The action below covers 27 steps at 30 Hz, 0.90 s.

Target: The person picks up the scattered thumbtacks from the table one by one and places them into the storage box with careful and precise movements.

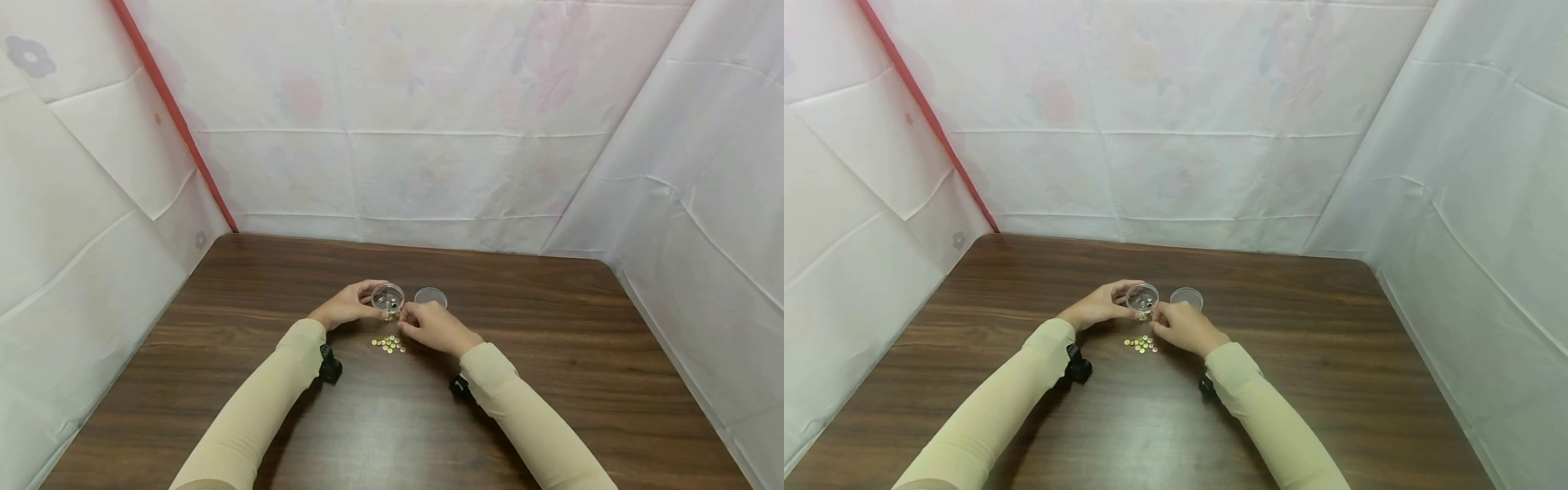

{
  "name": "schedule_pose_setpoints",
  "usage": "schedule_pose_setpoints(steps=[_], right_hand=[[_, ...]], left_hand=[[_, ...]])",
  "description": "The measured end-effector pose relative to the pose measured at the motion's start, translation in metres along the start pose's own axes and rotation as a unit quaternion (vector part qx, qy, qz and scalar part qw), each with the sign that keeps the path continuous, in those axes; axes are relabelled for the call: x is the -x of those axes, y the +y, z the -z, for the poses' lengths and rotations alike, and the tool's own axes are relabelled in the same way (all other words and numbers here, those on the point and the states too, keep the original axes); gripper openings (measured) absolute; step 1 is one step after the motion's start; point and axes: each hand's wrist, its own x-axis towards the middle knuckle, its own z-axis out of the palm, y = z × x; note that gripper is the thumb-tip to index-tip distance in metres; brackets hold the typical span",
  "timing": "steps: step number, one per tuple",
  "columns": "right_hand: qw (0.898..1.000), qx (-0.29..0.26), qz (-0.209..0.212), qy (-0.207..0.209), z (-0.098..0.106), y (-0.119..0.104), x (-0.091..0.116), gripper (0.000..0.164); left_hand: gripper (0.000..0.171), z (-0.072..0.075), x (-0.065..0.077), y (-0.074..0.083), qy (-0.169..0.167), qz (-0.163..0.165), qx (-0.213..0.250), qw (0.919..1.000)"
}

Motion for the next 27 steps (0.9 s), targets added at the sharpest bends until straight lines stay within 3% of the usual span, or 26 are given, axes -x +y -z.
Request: schedule_pose_setpoints(steps=[9, 27], right_hand=[[1.0, 0.014, 0.014, -0.022, 0.0, -0.007, 0.01, 0.006], [0.996, 0.053, 0.03, -0.064, -0.004, -0.016, 0.019, 0.009]], left_hand=[[0.077, 0.0, -0.003, -0.001, -0.001, -0.013, 0.002, 0.9999], [0.077, 0.0, -0.002, -0.002, -0.002, -0.01, 0.003, 0.9999]])
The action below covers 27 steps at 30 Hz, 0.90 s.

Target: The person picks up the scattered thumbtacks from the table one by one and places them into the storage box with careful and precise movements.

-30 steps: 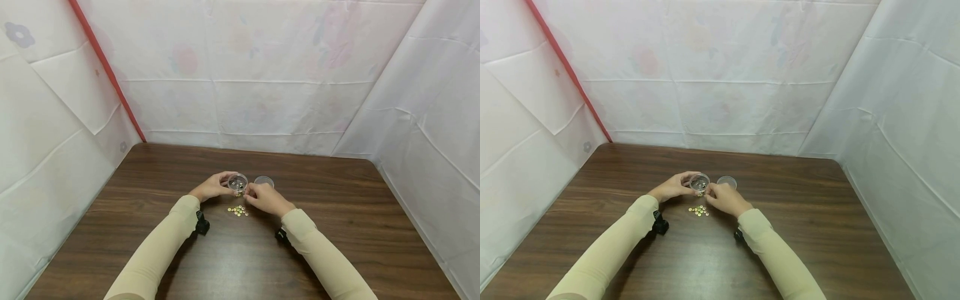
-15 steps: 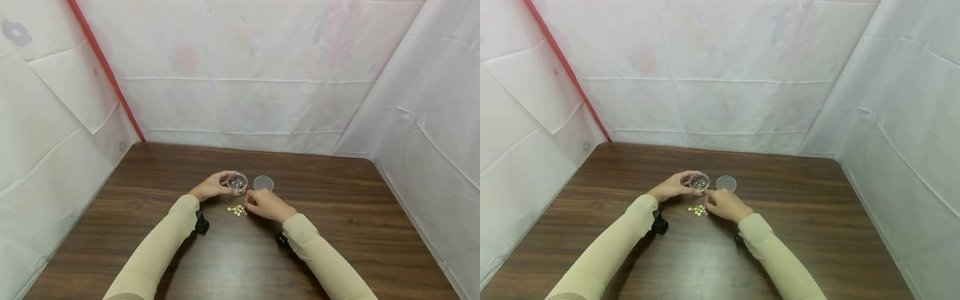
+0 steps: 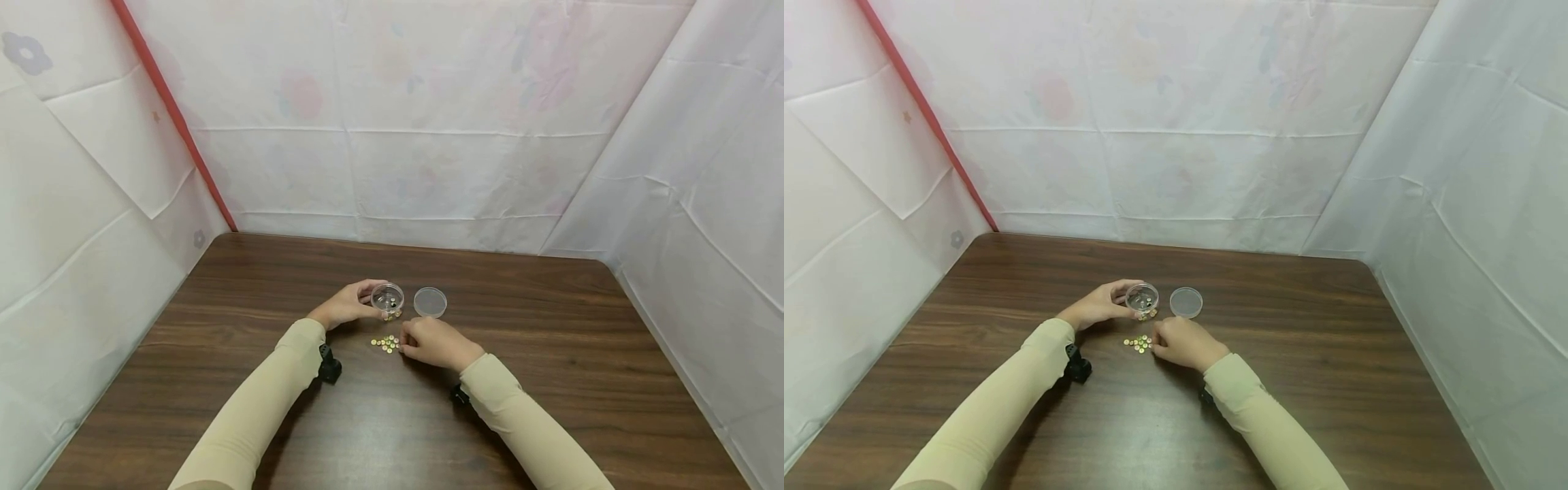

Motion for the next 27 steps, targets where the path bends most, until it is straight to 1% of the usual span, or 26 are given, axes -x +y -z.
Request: schedule_pose_setpoints(steps=[10, 14, 20, 27], right_hand=[[0.999, 0.026, 0.012, 0.018, -0.0006, -0.001, 0.0032, 0.012], [0.999, 0.023, 0.013, 0.02, -0.0003, -0.0006, 0.0032, 0.013], [1.0, 0.01, 0.009, 0.011, 0.0, 0.001, 0.0026, 0.01], [1.0, -0.004, 0.023, 0.007, 0.0019, 0.0048, 0.0022, 0.009]], left_hand=[[0.076, -0.0006, -0.0006, -0.0006, 0.006, 0.004, -0.011, 0.9999], [0.076, -0.0006, -0.0009, -0.0001, 0.007, 0.004, -0.008, 0.9999], [0.078, -0.0007, -0.0005, -0.0007, 0.002, -0.004, -0.007, 1.0], [0.078, -0.0006, -0.0014, -0.0008, 0.003, -0.001, -0.004, 1.0]])
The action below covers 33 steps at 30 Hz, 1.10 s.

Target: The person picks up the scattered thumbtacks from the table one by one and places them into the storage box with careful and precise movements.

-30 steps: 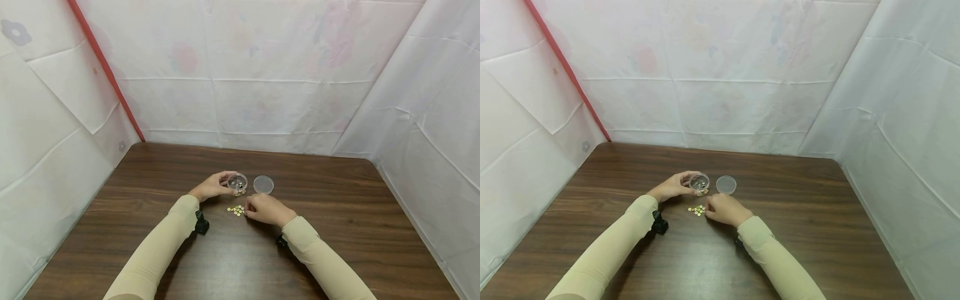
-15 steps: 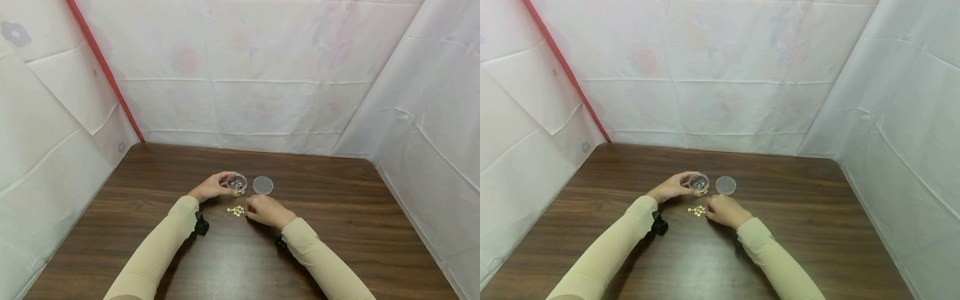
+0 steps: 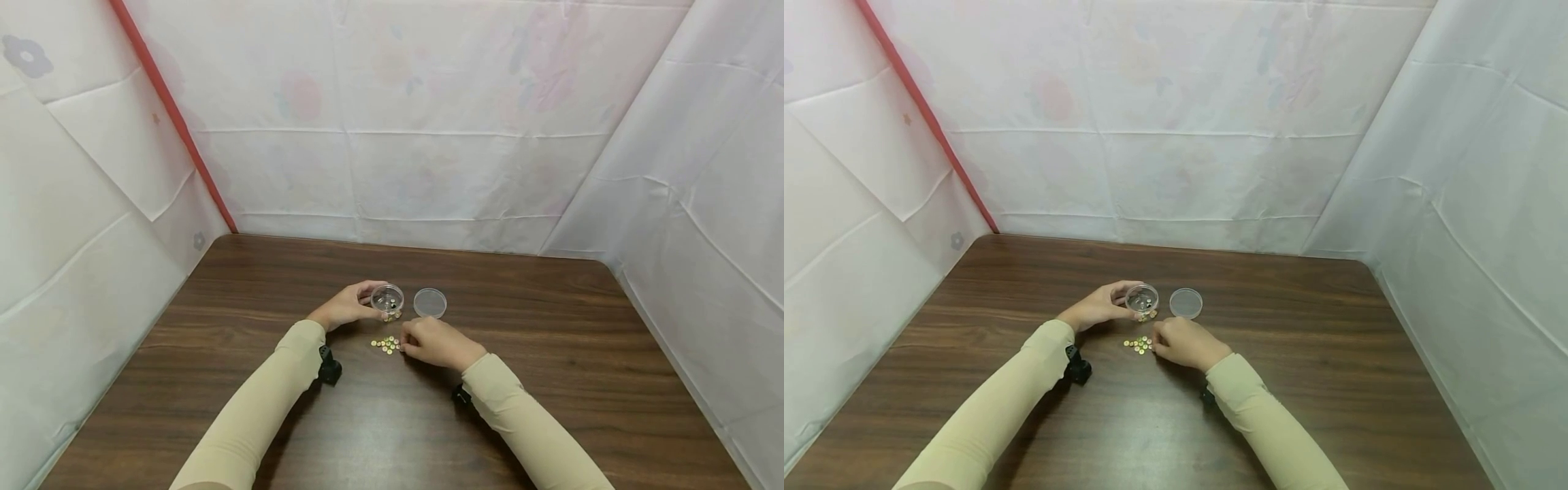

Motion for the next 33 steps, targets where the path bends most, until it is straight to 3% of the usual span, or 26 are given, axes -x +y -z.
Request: schedule_pose_setpoints(steps=[11, 18, 25, 33], right_hand=[[0.999, -0.032, -0.014, 0.001, 0.004, 0.004, -0.004, 0.009], [0.998, -0.034, -0.004, 0.048, 0.009, 0.004, -0.009, 0.007], [0.994, -0.02, -0.031, 0.101, 0.014, 0.005, -0.016, 0.003], [0.991, -0.006, -0.049, 0.128, 0.015, 0.007, -0.027, 0.005]], left_hand=[[0.077, 0.001, -0.001, -0.001, -0.001, 0.002, -0.003, 1.0], [0.077, 0.001, 0.0, -0.001, -0.004, 0.004, 0.007, 1.0], [0.077, 0.001, -0.001, -0.001, -0.004, -0.001, 0.01, 0.9999], [0.077, 0.002, -0.001, -0.001, -0.007, -0.003, 0.009, 0.9999]])
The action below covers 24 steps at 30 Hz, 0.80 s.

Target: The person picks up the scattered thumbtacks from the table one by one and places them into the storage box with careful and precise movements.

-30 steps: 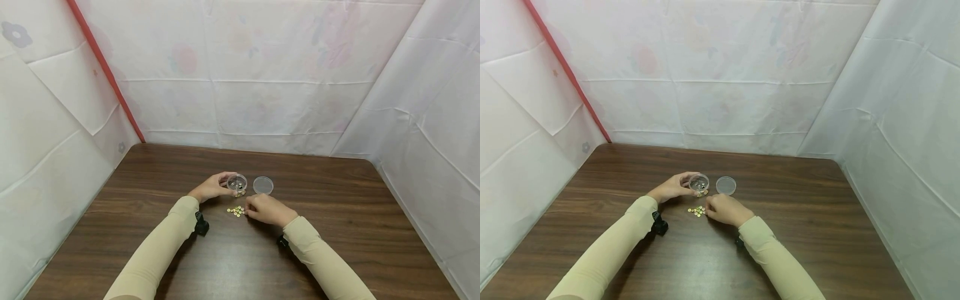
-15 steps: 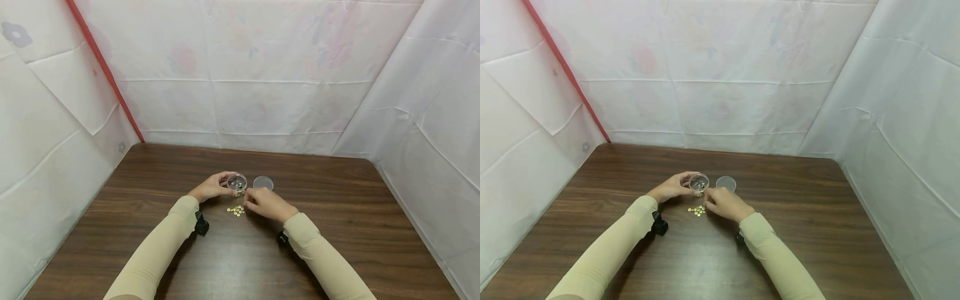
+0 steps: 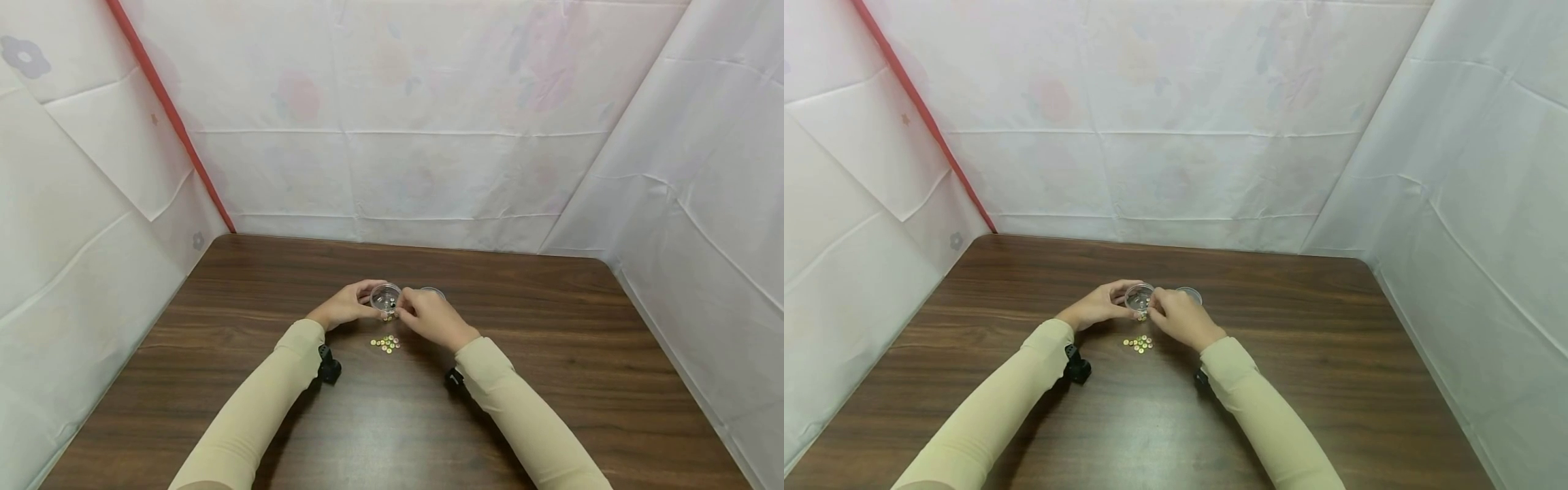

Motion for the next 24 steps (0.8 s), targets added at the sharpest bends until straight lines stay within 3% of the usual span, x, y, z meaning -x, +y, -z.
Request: schedule_pose_setpoints(steps=[4, 16, 24], right_hand=[[1.0, 0.006, -0.002, 0.003, 0.0, -0.002, -0.006, 0.003], [0.998, -0.018, -0.038, -0.053, -0.004, -0.002, -0.023, 0.007], [0.997, -0.025, -0.049, -0.061, -0.008, 0.0, -0.031, 0.008]], left_hand=[[0.077, 0.001, 0.0, -0.001, -0.003, 0.003, 0.007, 1.0], [0.079, 0.001, -0.001, -0.001, -0.006, 0.011, 0.003, 0.9999], [0.079, 0.002, -0.002, -0.002, -0.006, 0.008, 0.004, 0.9999]])
